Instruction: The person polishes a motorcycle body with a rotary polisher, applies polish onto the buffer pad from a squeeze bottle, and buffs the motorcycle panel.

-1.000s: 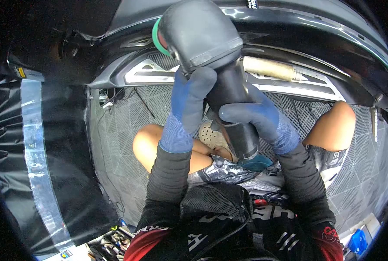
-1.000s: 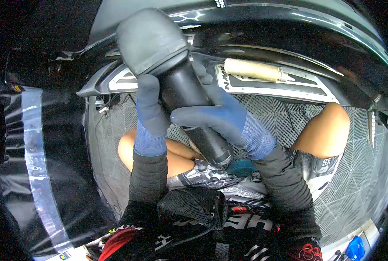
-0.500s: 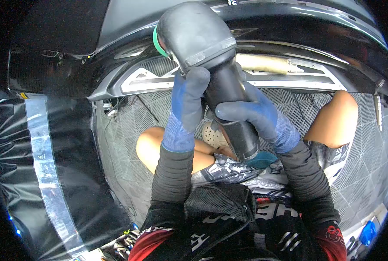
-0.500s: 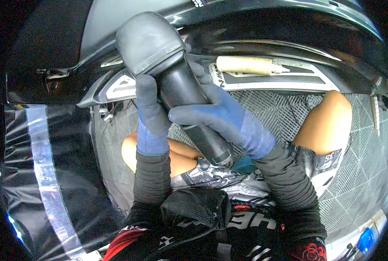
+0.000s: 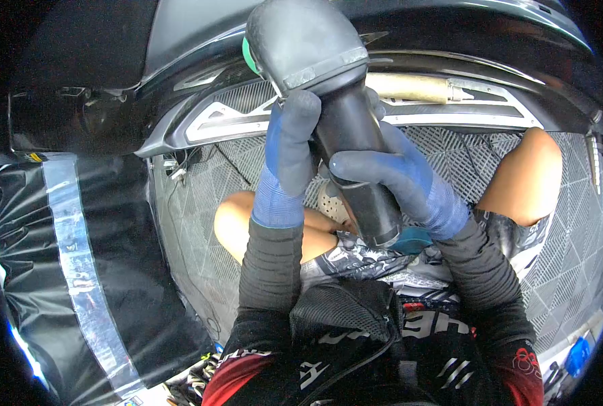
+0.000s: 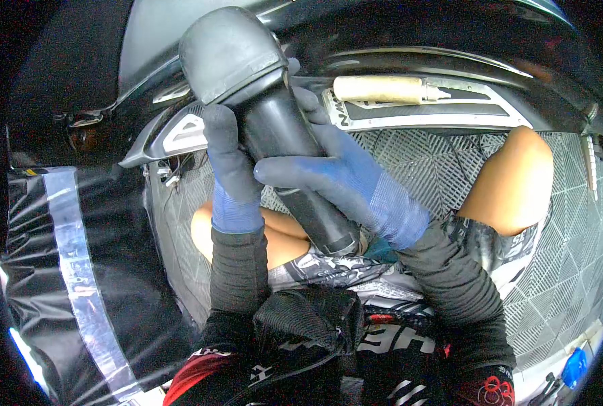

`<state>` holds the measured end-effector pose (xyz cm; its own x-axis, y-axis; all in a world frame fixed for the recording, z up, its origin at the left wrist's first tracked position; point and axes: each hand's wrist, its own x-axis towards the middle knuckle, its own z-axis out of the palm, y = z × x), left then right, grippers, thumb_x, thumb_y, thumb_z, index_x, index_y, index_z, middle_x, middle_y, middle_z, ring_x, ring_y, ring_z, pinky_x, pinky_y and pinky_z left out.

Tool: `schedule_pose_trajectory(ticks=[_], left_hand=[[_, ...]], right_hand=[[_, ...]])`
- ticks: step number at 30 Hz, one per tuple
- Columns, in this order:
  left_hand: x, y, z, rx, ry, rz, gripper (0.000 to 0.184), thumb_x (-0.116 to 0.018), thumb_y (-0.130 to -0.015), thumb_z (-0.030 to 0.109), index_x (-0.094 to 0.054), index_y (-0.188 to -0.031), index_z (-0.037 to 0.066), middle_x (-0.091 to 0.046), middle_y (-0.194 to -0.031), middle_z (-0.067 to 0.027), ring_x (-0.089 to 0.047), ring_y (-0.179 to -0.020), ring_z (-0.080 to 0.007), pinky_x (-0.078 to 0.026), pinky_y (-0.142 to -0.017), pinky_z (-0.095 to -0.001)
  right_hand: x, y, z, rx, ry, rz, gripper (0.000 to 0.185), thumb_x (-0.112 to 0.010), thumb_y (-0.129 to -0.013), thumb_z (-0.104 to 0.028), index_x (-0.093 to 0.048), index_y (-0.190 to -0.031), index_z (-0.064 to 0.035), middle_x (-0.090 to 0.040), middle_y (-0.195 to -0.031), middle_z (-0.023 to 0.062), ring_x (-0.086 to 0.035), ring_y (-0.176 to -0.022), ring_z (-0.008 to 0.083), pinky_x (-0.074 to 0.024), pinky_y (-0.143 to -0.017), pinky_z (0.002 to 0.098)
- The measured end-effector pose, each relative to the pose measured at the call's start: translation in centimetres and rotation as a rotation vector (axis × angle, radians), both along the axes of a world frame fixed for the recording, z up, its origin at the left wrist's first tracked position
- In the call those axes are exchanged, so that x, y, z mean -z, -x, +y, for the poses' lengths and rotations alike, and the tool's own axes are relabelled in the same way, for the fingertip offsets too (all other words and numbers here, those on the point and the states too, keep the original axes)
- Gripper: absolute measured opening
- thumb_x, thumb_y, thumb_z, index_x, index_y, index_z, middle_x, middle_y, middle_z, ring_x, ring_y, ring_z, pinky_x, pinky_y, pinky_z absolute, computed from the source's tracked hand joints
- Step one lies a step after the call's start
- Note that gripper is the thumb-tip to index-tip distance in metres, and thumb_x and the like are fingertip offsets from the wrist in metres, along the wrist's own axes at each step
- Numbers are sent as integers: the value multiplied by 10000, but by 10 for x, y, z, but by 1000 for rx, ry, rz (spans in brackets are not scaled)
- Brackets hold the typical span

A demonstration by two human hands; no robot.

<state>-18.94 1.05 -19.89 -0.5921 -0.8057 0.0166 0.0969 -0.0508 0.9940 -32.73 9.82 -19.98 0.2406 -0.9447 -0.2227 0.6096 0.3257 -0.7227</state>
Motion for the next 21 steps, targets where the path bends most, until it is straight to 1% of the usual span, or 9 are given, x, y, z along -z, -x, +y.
schedule_pose_trajectory(ticks=[1,3,5,7,11,15,16,18,21], left_hand=[[1,-2,-1,-10,11,-3,1088,-554,-787,846,-495,-1384,-61,-682,-1111,-218,-695,-974,-288,-599,-859,-412],[5,-9,-5,2,4,8,1087,-554,-786,847,-488,-1392,-52,-680,-1110,-221,-694,-979,-303,-599,-864,-426],[8,-14,-5,22,-16,22,1083,-552,-786,848,-483,-1398,-43,-680,-1108,-223,-693,-985,-314,-598,-869,-436],[8,-17,-2,-84,22,-6,1084,-529,-781,867,-479,-1404,-19,-679,-1097,-230,-695,-977,-335,-604,-852,-440],[13,-27,-2,-147,49,-21,1096,-489,-776,896,-484,-1400,-5,-680,-1082,-236,-700,-954,-339,-613,-824,-430],[-3,-25,5,-161,107,-58,1148,-458,-756,929,-486,-1400,-21,-688,-1070,-232,-705,-941,-322,-618,-805,-418],[-5,-25,6,-166,130,-86,1163,-454,-751,935,-482,-1402,-28,-690,-1068,-229,-705,-945,-319,-618,-807,-415],[-2,-26,5,-168,134,-91,1177,-452,-746,941,-476,-1407,-33,-691,-1067,-227,-704,-946,-317,-619,-805,-415],[0,-23,6,-163,102,-79,1188,-450,-743,943,-469,-1413,-38,-693,-1064,-224,-705,-943,-315,-620,-805,-413]], right_hand=[[1,-1,0,-10,-8,-19,733,-815,-813,-264,-465,-1403,-7,-643,-1161,107,-639,-987,153,-531,-839,279],[6,-1,-4,-94,-10,82,728,-815,-807,-303,-488,-1385,-4,-650,-1141,107,-642,-964,158,-527,-833,280],[3,-4,-5,-83,8,73,724,-813,-806,-315,-496,-1377,-2,-652,-1133,109,-645,-959,160,-529,-829,281],[3,-6,-6,-73,26,63,721,-811,-805,-326,-504,-1369,0,-654,-1126,112,-647,-954,162,-530,-825,283],[4,-9,-10,-72,104,108,676,-807,-805,-338,-555,-1329,6,-670,-1089,117,-660,-947,172,-531,-834,283],[8,-12,-15,-137,113,208,687,-810,-795,-362,-573,-1316,19,-685,-1056,124,-668,-947,182,-536,-838,296],[10,-13,-17,-136,113,208,687,-810,-795,-362,-573,-1316,19,-685,-1056,124,-668,-947,182,-536,-838,296],[16,-14,-19,-159,168,186,687,-775,-804,-284,-518,-1360,26,-663,-1138,146,-672,-1009,209,-548,-888,330],[7,-9,-17,-160,150,164,684,-779,-803,-280,-519,-1353,33,-662,-1142,146,-676,-1020,209,-553,-892,331]])
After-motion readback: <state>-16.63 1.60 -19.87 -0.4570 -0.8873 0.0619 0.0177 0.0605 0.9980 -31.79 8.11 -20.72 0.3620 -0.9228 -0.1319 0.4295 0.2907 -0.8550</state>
